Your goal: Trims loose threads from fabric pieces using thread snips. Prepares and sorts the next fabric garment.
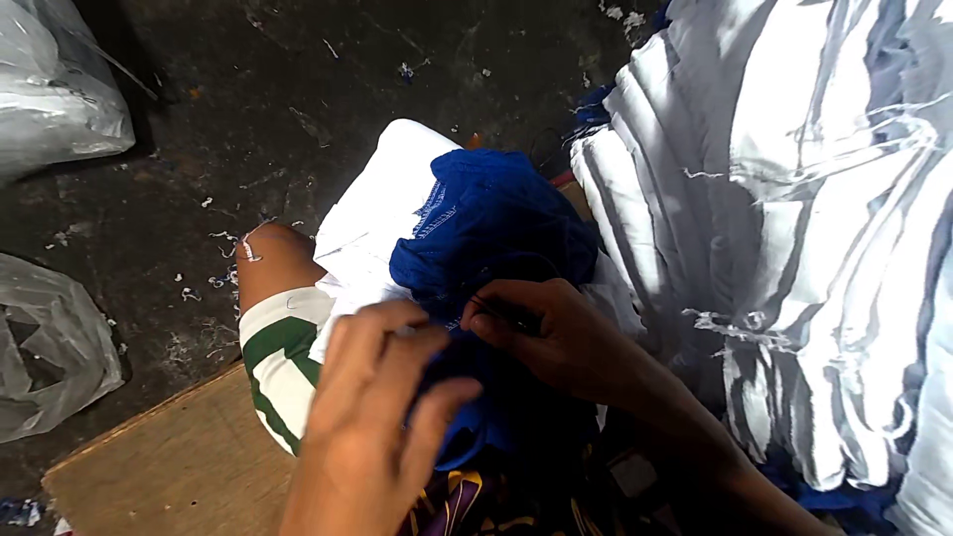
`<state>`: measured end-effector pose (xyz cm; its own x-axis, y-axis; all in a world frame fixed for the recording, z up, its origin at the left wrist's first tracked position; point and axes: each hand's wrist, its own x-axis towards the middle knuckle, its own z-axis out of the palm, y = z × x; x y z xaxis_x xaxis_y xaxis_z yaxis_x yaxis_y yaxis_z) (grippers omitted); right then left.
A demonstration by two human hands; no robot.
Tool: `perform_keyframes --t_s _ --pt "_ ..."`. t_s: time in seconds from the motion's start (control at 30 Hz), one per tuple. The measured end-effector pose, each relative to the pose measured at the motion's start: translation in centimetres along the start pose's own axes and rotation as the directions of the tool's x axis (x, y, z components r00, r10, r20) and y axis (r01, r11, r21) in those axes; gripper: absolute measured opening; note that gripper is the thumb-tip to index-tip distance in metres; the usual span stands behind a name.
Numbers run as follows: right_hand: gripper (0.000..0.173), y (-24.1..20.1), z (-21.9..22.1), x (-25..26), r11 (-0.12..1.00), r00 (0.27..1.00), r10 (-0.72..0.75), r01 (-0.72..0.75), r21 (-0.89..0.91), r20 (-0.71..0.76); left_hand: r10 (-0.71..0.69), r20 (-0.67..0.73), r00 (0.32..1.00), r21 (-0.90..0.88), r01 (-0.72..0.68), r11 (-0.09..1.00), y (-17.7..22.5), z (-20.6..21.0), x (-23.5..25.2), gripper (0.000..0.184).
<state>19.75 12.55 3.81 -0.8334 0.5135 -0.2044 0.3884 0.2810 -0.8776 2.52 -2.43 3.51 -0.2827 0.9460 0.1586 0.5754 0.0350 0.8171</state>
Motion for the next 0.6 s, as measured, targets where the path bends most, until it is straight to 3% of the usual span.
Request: perform_keyframes --t_s 0.1,0.17,0.33,0.43,0.53,0.6 --pt "0.016 -0.2 0.1 0.1 1.000 1.000 0.000 -0.001 0.002 0.006 0.017 0.099 0.995 0.113 -0.029 0.993 -0.1 2.8 -1.0 0.023" --pt "0.016 -0.2 0.2 0.1 1.000 1.000 -0.002 0.002 -0.008 -0.007 -0.027 0.070 0.997 0.117 0.019 0.993 -0.7 3.8 -1.5 0.023" --pt "0.015 -0.1 0.4 -0.2 0.999 0.999 -0.009 0.007 -0.046 -0.035 -0.169 0.036 0.985 -0.028 0.170 0.985 -1.2 3.0 -1.4 0.025" --pt "0.015 -0.2 0.5 0.0 0.998 0.999 -0.014 0.011 -0.055 -0.039 -0.241 0.090 0.966 -0.112 0.250 0.962 -1.5 2.4 -1.6 0.023" --pt "0.016 -0.2 0.5 -0.1 0.998 0.999 -0.006 0.004 -0.065 -0.041 -0.166 0.175 0.970 -0.256 0.208 0.944 -2.6 0.8 -1.4 0.029" --pt "0.016 -0.2 0.5 -0.1 0.998 0.999 -0.005 0.002 -0.058 -0.042 -0.129 0.113 0.985 -0.388 0.163 0.907 -3.8 -1.6 -1.1 0.029"
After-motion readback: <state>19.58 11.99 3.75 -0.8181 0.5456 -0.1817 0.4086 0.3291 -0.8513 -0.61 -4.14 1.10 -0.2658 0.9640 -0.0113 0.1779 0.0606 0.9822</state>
